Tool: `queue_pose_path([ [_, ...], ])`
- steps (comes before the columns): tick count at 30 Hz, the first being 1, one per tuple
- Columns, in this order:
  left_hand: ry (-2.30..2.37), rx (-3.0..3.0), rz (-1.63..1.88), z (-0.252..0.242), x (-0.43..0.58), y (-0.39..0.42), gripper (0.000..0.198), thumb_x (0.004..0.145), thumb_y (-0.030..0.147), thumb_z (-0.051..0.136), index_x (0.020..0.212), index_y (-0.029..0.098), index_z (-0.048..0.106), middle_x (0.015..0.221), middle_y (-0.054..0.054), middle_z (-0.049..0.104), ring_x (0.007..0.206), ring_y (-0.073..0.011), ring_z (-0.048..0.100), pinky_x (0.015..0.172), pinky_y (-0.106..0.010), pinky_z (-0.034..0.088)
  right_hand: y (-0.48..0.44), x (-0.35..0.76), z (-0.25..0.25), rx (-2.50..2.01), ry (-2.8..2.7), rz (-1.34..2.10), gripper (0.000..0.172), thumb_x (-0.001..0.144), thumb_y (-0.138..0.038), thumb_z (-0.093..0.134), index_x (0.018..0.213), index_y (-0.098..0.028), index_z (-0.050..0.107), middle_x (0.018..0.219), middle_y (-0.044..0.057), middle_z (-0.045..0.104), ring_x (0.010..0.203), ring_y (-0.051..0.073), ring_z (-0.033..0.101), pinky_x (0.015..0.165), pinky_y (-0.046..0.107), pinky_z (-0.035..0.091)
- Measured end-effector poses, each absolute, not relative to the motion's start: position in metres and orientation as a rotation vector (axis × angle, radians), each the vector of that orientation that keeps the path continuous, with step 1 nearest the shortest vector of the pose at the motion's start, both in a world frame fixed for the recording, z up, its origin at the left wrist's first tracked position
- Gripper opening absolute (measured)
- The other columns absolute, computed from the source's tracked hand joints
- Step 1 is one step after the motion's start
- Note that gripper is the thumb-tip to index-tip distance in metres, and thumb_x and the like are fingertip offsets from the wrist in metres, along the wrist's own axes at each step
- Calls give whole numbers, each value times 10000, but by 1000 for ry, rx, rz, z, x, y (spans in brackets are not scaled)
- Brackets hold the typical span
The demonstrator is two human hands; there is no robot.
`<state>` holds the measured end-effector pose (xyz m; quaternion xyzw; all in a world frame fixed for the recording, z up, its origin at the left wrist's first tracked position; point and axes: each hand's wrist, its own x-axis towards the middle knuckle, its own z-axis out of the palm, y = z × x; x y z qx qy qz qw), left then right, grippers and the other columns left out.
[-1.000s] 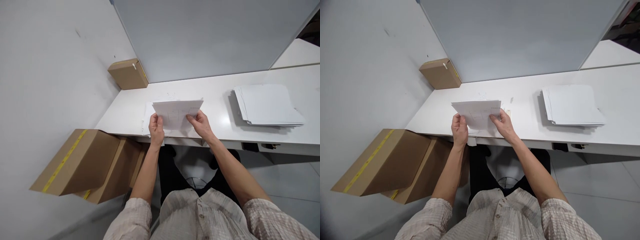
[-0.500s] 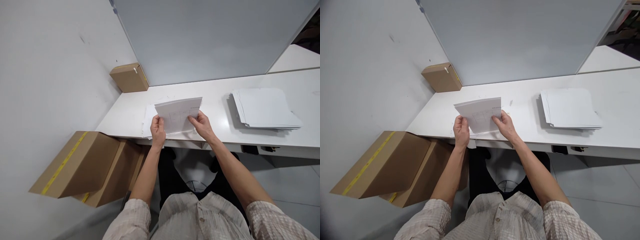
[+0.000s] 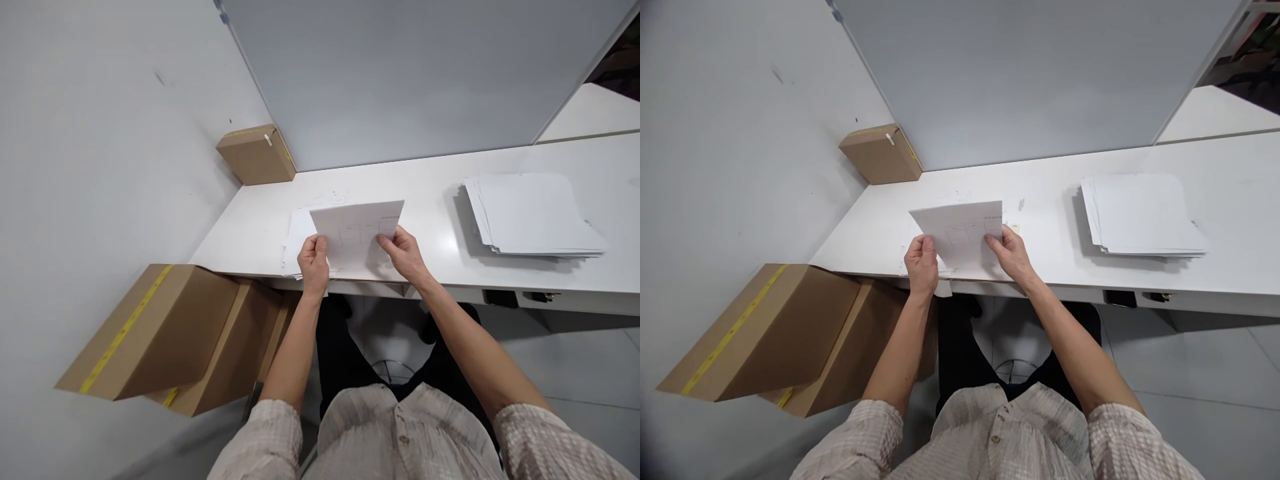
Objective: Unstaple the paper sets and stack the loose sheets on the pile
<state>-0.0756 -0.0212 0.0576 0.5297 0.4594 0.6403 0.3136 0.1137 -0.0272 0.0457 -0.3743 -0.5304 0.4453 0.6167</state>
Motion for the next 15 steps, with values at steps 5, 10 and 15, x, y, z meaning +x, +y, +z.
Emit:
queue_pose_path([
  [5, 1222, 1363, 1691, 53, -76, -20, 306, 825, 475, 541, 761, 176, 556, 583, 46, 381, 541, -76, 344, 534, -203, 325, -28, 113, 43, -888, -1213, 1037, 285, 797, -411, 603, 1029, -250, 637, 1032, 36, 677, 994, 223, 607, 904, 419, 459],
  [10, 1276, 1403, 1692, 53, -75, -22, 320, 839, 479, 515, 755, 172, 548, 604, 40, 382, 558, -79, 343, 549, -205, 325, -31, 112, 46, -888, -1234, 1026, 254, 812, -395, 589, 1010, -243, 635, 1016, 31, 675, 1004, 213, 597, 905, 386, 454],
  [15, 1338, 1502, 1755, 67, -73, -34, 318, 860, 448, 494, 708, 170, 510, 583, 47, 352, 546, -77, 321, 535, -201, 309, -50, 114, 58, -996, -1293, 981, 241, 846, -375, 549, 1027, -236, 626, 1006, 33, 660, 942, 208, 602, 843, 362, 473],
])
